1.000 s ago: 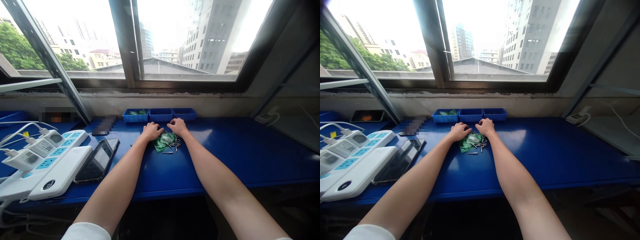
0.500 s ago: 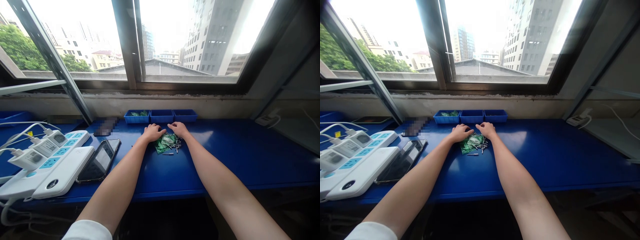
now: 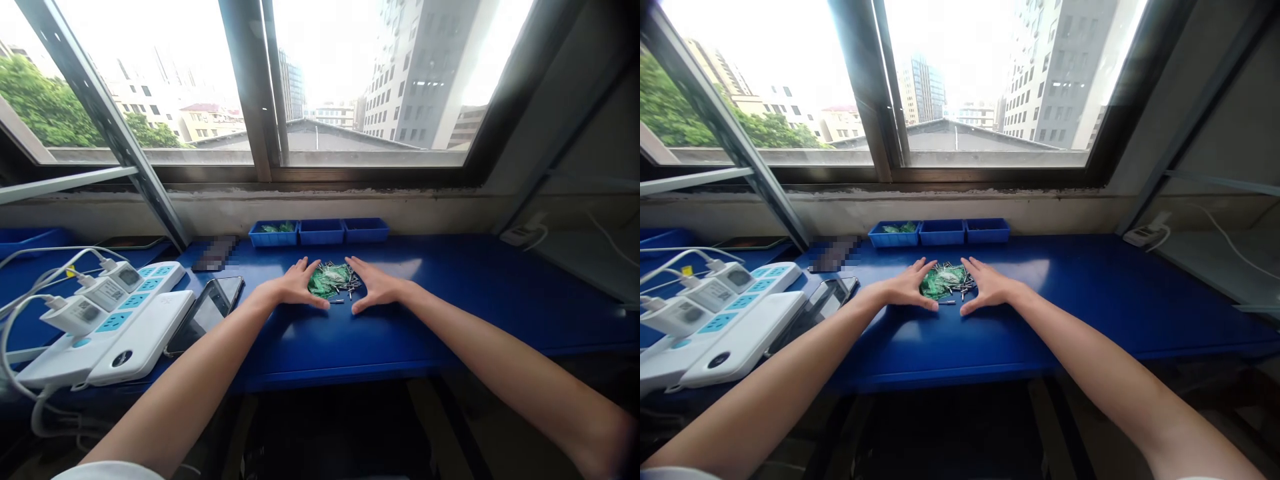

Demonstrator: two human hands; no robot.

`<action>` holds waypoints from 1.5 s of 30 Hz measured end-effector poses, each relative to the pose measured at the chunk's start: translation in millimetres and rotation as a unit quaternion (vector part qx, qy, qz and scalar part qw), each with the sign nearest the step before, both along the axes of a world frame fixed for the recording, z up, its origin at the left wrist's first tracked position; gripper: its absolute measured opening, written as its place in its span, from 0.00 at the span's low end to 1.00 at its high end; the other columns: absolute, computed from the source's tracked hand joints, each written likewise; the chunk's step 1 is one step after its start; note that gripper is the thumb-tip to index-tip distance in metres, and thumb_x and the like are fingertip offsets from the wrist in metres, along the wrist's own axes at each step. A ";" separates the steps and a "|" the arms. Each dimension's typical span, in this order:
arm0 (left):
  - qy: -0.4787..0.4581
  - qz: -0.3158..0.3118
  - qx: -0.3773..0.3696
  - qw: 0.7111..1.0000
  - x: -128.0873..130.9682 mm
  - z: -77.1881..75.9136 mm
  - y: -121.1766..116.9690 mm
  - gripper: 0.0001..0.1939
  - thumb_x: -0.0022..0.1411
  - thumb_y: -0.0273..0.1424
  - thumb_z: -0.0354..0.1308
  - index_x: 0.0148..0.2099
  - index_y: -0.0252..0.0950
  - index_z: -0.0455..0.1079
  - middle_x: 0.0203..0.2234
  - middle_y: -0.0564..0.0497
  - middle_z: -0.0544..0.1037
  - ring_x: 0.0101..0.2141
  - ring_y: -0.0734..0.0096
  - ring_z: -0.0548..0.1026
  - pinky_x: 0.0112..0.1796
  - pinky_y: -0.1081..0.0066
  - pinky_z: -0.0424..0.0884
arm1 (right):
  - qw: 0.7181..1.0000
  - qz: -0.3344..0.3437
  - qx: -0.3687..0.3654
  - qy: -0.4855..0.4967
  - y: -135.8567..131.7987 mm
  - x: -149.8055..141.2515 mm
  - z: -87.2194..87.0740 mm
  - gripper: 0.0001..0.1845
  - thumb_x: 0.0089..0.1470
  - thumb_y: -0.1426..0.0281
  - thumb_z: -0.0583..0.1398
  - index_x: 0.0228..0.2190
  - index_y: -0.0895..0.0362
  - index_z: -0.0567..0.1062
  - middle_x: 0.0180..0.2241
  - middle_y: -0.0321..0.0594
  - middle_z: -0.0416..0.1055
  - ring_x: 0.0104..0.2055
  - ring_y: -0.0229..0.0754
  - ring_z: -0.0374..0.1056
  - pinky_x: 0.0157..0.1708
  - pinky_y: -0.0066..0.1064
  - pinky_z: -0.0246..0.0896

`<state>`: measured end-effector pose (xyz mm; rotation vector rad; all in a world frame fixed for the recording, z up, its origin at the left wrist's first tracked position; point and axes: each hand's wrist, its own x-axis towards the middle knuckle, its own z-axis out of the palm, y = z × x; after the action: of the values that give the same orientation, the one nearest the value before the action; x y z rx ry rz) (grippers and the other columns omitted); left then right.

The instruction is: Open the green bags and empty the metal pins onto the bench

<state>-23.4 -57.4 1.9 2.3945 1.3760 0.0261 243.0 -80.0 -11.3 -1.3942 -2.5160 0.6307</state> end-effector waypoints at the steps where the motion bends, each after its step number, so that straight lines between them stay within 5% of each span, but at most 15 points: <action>1: 0.008 -0.013 0.017 1.000 -0.6 -3.8 -4.0 0.64 0.33 0.62 0.56 0.67 0.42 0.34 0.64 0.45 0.31 0.62 0.44 0.33 0.58 0.51 0.42 | 1.000 -0.007 0.012 -0.021 -3.5 -2.8 -3.8 0.66 0.33 0.39 0.60 0.63 0.52 0.34 0.66 0.43 0.26 0.66 0.57 0.26 0.63 0.48 0.30; 9: 0.009 0.001 0.102 0.995 10.8 -18.7 8.9 0.57 0.44 0.64 0.46 0.67 0.32 0.42 0.64 0.38 0.42 0.63 0.50 0.40 0.59 0.57 0.42 | 0.996 -0.042 0.042 -0.059 24.9 -44.9 -9.6 0.55 0.46 0.38 0.46 0.63 0.60 0.39 0.65 0.47 0.32 0.66 0.55 0.31 0.63 0.43 0.31; 18: -0.028 0.024 0.149 0.988 23.8 -20.4 35.2 0.54 0.44 0.61 0.49 0.65 0.33 0.46 0.63 0.39 0.50 0.62 0.51 0.48 0.58 0.58 0.47 | 0.995 -0.080 0.065 0.008 66.7 -65.0 -13.1 0.47 0.47 0.42 0.51 0.59 0.60 0.57 0.61 0.50 0.51 0.63 0.55 0.46 0.59 0.43 0.43; 22: -0.062 0.051 0.127 0.989 2.4 0.3 33.2 0.51 0.48 0.61 0.44 0.65 0.32 0.46 0.64 0.41 0.48 0.62 0.53 0.46 0.59 0.60 0.44 | 0.991 -0.104 0.063 0.054 65.2 -61.4 -16.6 0.49 0.47 0.39 0.48 0.60 0.59 0.54 0.62 0.50 0.48 0.64 0.54 0.44 0.61 0.42 0.40; 25: -0.104 0.143 0.079 0.981 -22.8 8.6 28.9 0.46 0.55 0.60 0.31 0.66 0.34 0.46 0.63 0.43 0.51 0.62 0.56 0.50 0.58 0.61 0.48 | 0.988 -0.118 0.050 0.085 63.1 -60.9 -16.5 0.49 0.48 0.39 0.44 0.61 0.59 0.53 0.63 0.50 0.46 0.64 0.53 0.42 0.61 0.42 0.39; 30: -0.027 0.169 0.057 0.984 -41.6 -9.7 9.4 0.50 0.52 0.63 0.34 0.67 0.33 0.43 0.64 0.42 0.38 0.63 0.52 0.36 0.59 0.55 0.38 | 0.992 -0.097 0.044 0.074 59.3 -60.7 -12.8 0.51 0.45 0.38 0.47 0.61 0.56 0.50 0.64 0.49 0.43 0.65 0.55 0.39 0.61 0.46 0.37; 38: -0.041 0.063 0.118 0.990 1.7 -23.3 9.3 0.51 0.51 0.62 0.39 0.67 0.34 0.39 0.65 0.45 0.37 0.63 0.54 0.34 0.60 0.57 0.35 | 0.999 -0.021 0.049 0.008 46.5 -43.6 -8.4 0.68 0.28 0.38 0.61 0.63 0.52 0.38 0.65 0.48 0.27 0.66 0.58 0.28 0.61 0.49 0.34; 45: -0.166 0.188 0.113 0.961 35.6 -20.7 47.8 0.43 0.58 0.57 0.26 0.60 0.34 0.58 0.59 0.41 0.60 0.60 0.52 0.53 0.57 0.54 0.44 | 0.995 -0.077 0.045 -0.034 50.7 -57.7 -8.6 0.63 0.34 0.36 0.55 0.63 0.57 0.42 0.65 0.53 0.33 0.66 0.59 0.31 0.61 0.48 0.33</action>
<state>12.2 -9.6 -18.8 2.1261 1.7046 0.6869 185.3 -29.4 -19.9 -1.5821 -2.4243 0.4423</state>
